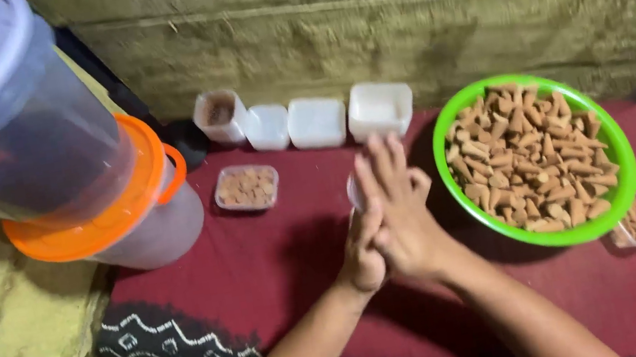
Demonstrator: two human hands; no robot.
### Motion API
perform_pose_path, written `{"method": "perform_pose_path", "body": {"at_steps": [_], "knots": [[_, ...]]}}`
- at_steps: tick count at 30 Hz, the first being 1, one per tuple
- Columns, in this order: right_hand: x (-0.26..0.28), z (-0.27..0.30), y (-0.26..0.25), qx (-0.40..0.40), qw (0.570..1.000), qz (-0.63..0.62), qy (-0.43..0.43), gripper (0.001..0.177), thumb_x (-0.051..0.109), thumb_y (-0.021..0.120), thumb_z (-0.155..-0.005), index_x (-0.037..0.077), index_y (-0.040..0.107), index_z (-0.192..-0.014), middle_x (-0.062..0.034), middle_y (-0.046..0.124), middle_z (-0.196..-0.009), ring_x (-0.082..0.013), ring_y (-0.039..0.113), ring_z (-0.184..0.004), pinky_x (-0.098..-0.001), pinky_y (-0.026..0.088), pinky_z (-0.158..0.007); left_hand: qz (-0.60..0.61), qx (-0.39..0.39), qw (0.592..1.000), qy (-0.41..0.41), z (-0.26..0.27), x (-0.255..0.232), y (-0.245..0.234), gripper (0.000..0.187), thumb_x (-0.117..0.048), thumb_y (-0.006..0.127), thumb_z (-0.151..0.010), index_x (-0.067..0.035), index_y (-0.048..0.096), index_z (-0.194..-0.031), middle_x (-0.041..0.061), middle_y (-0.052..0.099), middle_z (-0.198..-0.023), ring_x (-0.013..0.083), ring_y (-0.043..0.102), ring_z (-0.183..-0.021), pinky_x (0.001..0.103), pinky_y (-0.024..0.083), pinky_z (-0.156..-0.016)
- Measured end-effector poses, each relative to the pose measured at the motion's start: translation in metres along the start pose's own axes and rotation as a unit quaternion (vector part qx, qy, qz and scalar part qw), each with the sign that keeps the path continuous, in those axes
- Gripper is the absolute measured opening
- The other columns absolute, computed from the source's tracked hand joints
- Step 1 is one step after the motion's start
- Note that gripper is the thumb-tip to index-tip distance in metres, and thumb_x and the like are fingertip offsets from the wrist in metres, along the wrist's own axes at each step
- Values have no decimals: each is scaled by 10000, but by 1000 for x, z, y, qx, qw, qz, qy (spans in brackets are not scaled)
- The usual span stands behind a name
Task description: The person sorts small incense cones from a large green bowl into smaller plastic containers by hand, eventually placing a lid on one of the containers.
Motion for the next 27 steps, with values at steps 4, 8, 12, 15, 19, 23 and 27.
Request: {"method": "perform_pose_path", "body": {"at_steps": [4,8,12,15,19,23,27], "knots": [[-32,-22,-39,-70,993,-80,60,670,289,455,-1031,35,264,-1621,-255,189,-1670,-453,161,-1550,-541,157,-1251,-199,17,980,22,-13,-28,28,325,-186,420,-1035,-21,700,-1033,124,725,-862,191,665,-790,310,577,-665],[-69,1,-27,-61,902,-370,214,714,124,622,-987,52,289,-1614,-172,351,-1642,-303,334,-1502,-489,243,-1244,-131,-14,991,-28,-27,-39,23,269,-226,538,-1039,-41,639,-1207,132,742,-976,172,739,-746,296,659,-608],[-72,23,27,-69,637,-708,298,583,358,460,-1069,-8,432,-1522,-264,670,-1291,-278,737,-956,-365,639,-640,-290,-24,957,15,-44,-41,7,368,-367,468,-1064,-84,693,-996,77,718,-604,153,714,-533,255,591,-513],[-54,10,-12,-143,723,-638,224,584,405,372,-1063,22,472,-1492,-294,588,-1380,-386,625,-1203,-541,533,-980,-352,-97,913,181,-46,-84,9,258,-273,427,-1080,-125,636,-1050,58,675,-930,203,646,-867,308,530,-809],[-45,21,-33,-197,885,-400,134,528,332,430,-1099,17,445,-1523,-207,436,-1588,-325,348,-1516,-545,198,-1280,-121,-31,990,72,-45,-74,29,635,-527,230,-1070,-101,317,-1533,145,397,-1514,292,393,-1386,418,351,-1116],[-5,1,15,96,980,-172,20,1123,845,327,-893,48,84,-1645,-262,-32,-1712,-476,-26,-1570,-634,38,-1243,107,67,991,-35,-44,-64,57,830,-646,159,-1056,-82,63,-1656,118,111,-1719,260,88,-1576,432,81,-1257],[-32,-6,6,2,992,-119,35,851,694,155,-1041,138,78,-1681,-222,2,-1727,-455,-44,-1573,-617,-7,-1233,152,64,982,-88,-31,-41,58,887,-682,82,-1016,-48,268,-1606,144,398,-1598,281,372,-1468,450,214,-1253]]}}
Point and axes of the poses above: each hand's wrist, its own z-axis away from the middle knuckle, its own y-axis out of the palm, x = y × z, the point moved 7 cm from there along -z, towards the middle knuckle
